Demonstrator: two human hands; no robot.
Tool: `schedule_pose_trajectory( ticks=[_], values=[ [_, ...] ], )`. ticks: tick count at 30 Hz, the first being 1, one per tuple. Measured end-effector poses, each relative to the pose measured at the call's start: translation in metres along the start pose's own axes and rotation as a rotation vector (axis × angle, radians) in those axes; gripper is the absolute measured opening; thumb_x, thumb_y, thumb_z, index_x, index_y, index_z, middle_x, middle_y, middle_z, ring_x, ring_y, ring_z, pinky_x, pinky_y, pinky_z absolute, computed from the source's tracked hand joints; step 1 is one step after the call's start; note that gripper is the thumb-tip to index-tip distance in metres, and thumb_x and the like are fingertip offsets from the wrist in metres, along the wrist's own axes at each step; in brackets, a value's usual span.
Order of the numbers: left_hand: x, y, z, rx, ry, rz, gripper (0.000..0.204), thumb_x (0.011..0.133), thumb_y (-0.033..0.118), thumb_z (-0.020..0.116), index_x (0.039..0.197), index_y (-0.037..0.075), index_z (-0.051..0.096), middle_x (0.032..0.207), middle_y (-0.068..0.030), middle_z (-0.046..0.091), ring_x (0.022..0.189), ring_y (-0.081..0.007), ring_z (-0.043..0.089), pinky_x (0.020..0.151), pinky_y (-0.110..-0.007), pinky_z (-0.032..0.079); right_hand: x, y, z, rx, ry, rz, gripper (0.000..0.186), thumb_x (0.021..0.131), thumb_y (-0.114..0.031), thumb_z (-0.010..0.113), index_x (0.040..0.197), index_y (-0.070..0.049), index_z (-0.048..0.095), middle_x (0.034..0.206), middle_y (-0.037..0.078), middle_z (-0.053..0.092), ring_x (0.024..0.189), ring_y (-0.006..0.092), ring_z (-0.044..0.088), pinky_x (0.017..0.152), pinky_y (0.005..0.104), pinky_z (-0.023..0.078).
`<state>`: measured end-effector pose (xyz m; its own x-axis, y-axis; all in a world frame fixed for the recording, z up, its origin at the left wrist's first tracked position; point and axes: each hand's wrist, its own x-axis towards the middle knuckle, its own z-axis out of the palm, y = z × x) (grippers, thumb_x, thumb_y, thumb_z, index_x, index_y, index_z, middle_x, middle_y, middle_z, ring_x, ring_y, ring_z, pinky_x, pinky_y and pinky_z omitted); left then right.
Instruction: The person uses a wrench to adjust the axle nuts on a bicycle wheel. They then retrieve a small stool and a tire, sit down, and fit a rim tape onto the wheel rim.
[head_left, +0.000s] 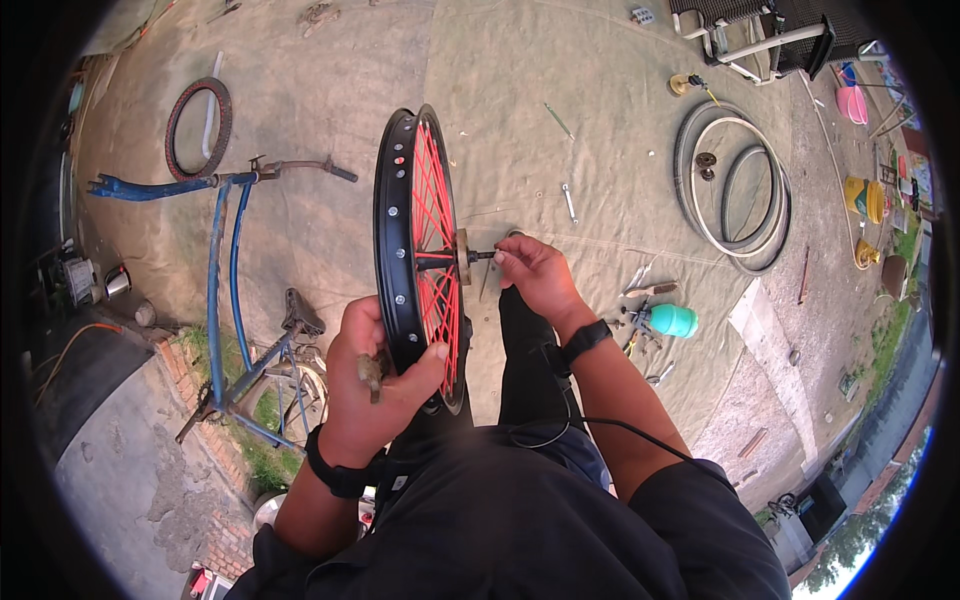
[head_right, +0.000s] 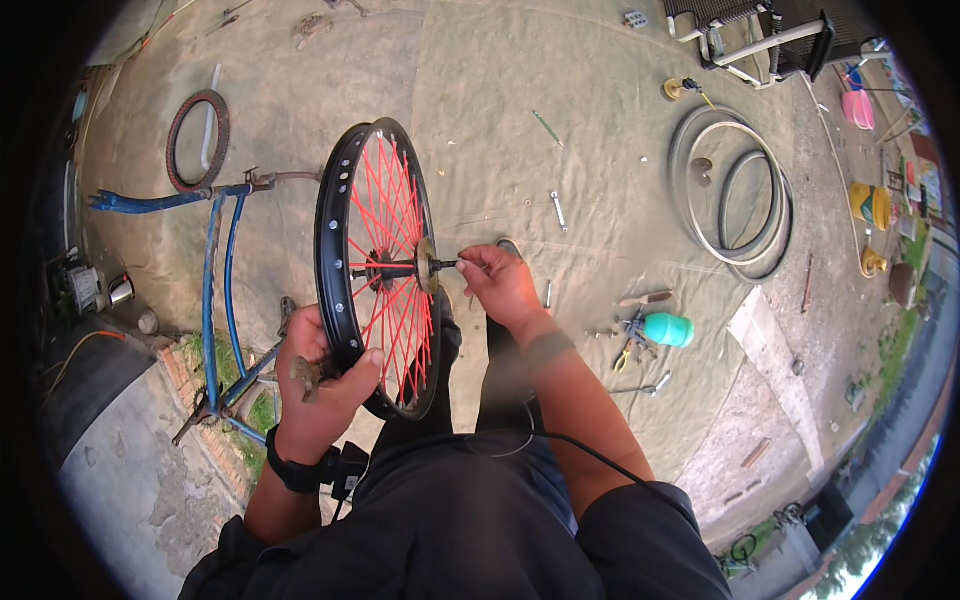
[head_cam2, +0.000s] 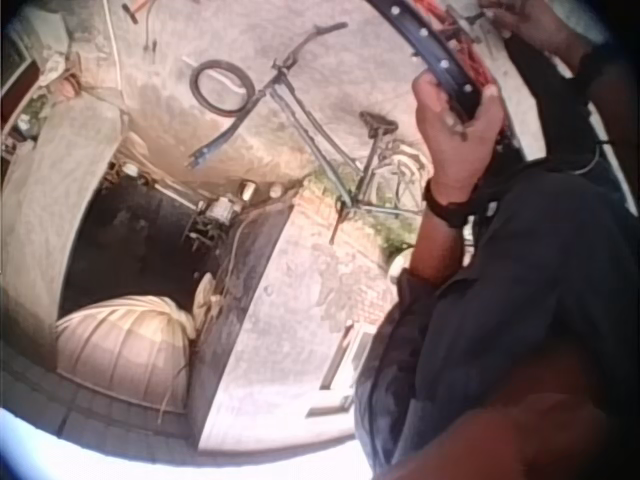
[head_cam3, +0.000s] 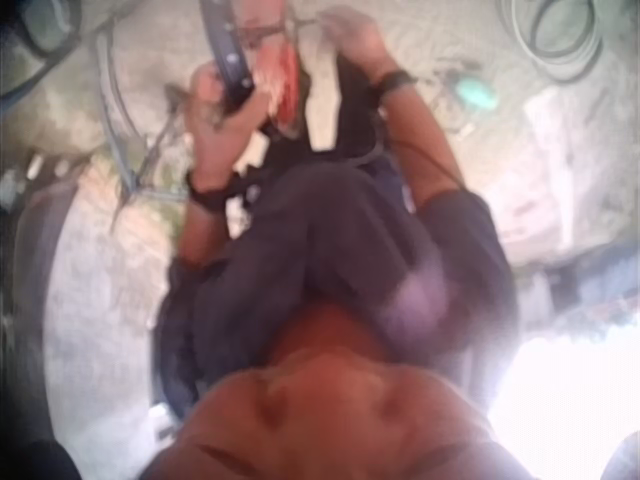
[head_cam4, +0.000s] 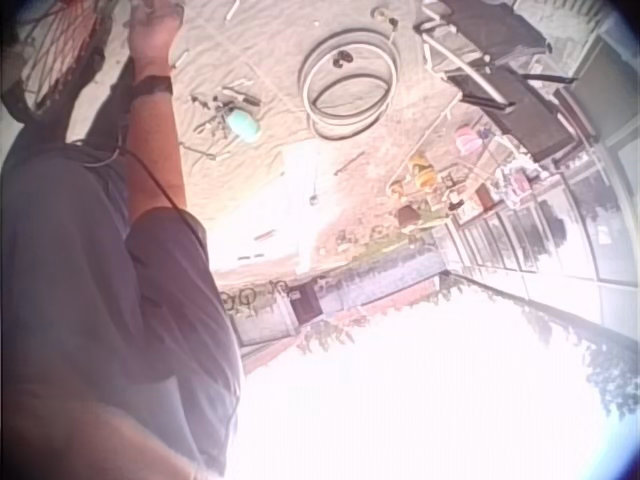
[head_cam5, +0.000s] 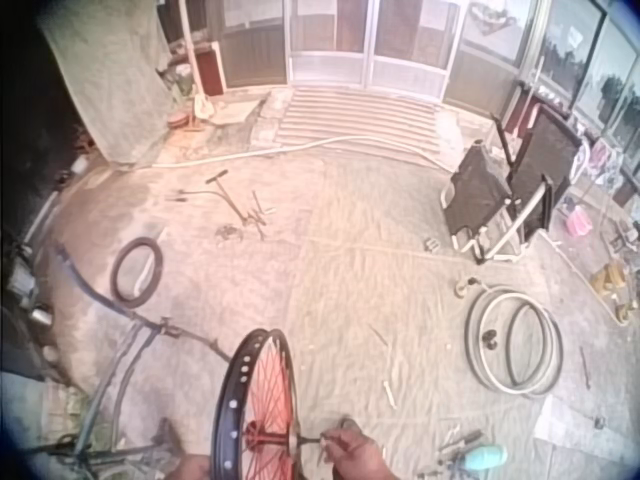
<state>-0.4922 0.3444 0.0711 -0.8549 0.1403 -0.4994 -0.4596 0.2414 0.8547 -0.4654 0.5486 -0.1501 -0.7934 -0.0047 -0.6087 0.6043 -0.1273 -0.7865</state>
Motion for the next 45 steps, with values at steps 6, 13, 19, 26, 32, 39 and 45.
schedule_pose_trajectory(
  ticks=[6, 13, 19, 26, 32, 39, 45],
  values=[
    [-0.001, 0.001, 0.000, 0.000, -0.003, -0.004, 0.039, 0.085, -0.003, 0.074, 0.115, -0.005, 0.048, 0.095, -0.0063, 0.066, 0.082, -0.0070, 0.064, 0.073, -0.023, 0.054, 0.000, -0.009, -0.002, -0.112, -0.050, 0.065, 0.026, 0.099, -0.023, 0.065, 0.105, 0.002, 0.067, 0.084, 0.004, 0.067, 0.064, 0.0118, 0.064, 0.061, 0.0282, 0.051],
    [-0.001, -0.003, 0.001, -0.017, 0.023, -0.012, 0.041, 0.084, -0.004, 0.074, 0.115, -0.005, 0.048, 0.094, -0.0054, 0.065, 0.082, -0.0062, 0.063, 0.072, -0.023, 0.053, 0.003, -0.001, -0.002, 0.055, -0.037, 0.131, 0.022, 0.099, -0.021, 0.066, 0.106, -0.001, 0.067, 0.087, 0.002, 0.067, 0.066, 0.0112, 0.065, 0.060, 0.0267, 0.049],
    [-0.002, -0.005, 0.001, -0.013, 0.031, -0.020, 0.042, 0.084, -0.004, 0.075, 0.115, -0.005, 0.048, 0.094, -0.0050, 0.065, 0.083, -0.0059, 0.062, 0.073, -0.023, 0.052, -0.001, -0.006, -0.003, 0.197, -0.048, 0.133, 0.019, 0.097, -0.010, 0.067, 0.114, -0.002, 0.067, 0.092, 0.001, 0.068, 0.072, 0.0097, 0.067, 0.060, 0.0238, 0.049],
    [-0.001, 0.000, 0.002, -0.015, 0.037, -0.028, 0.042, 0.083, -0.003, 0.075, 0.115, -0.004, 0.049, 0.094, -0.0053, 0.066, 0.082, -0.0060, 0.063, 0.073, -0.023, 0.053, 0.000, -0.001, -0.003, 0.147, -0.036, 0.074, 0.021, 0.096, -0.006, 0.068, 0.116, 0.000, 0.068, 0.095, 0.005, 0.071, 0.075, 0.0119, 0.069, 0.063, 0.0244, 0.052],
    [-0.003, -0.005, 0.002, 0.007, 0.034, -0.008, 0.040, 0.084, -0.002, 0.076, 0.114, -0.004, 0.050, 0.094, -0.0049, 0.066, 0.081, -0.0060, 0.063, 0.072, -0.023, 0.053, -0.002, -0.008, -0.002, 0.125, -0.032, 0.083, 0.022, 0.095, -0.005, 0.068, 0.116, 0.001, 0.067, 0.097, 0.006, 0.071, 0.074, 0.0128, 0.069, 0.067, 0.0253, 0.055],
    [-0.004, -0.010, 0.000, 0.006, 0.044, -0.013, 0.041, 0.083, -0.001, 0.076, 0.114, -0.004, 0.051, 0.093, -0.0031, 0.064, 0.080, -0.0047, 0.061, 0.071, -0.022, 0.052, -0.003, -0.003, -0.002, 0.080, -0.041, 0.013, 0.019, 0.098, -0.008, 0.065, 0.116, -0.004, 0.066, 0.097, 0.000, 0.071, 0.075, 0.0086, 0.068, 0.061, 0.0219, 0.048],
    [-0.003, -0.006, 0.003, -0.015, 0.054, -0.014, 0.041, 0.082, -0.001, 0.077, 0.115, -0.004, 0.051, 0.093, -0.0026, 0.064, 0.080, -0.0044, 0.060, 0.072, -0.022, 0.051, -0.002, 0.005, -0.003, 0.114, -0.037, -0.048, 0.019, 0.096, -0.003, 0.064, 0.115, -0.004, 0.066, 0.100, 0.000, 0.069, 0.078, 0.0089, 0.068, 0.064, 0.0227, 0.050]
  ],
)
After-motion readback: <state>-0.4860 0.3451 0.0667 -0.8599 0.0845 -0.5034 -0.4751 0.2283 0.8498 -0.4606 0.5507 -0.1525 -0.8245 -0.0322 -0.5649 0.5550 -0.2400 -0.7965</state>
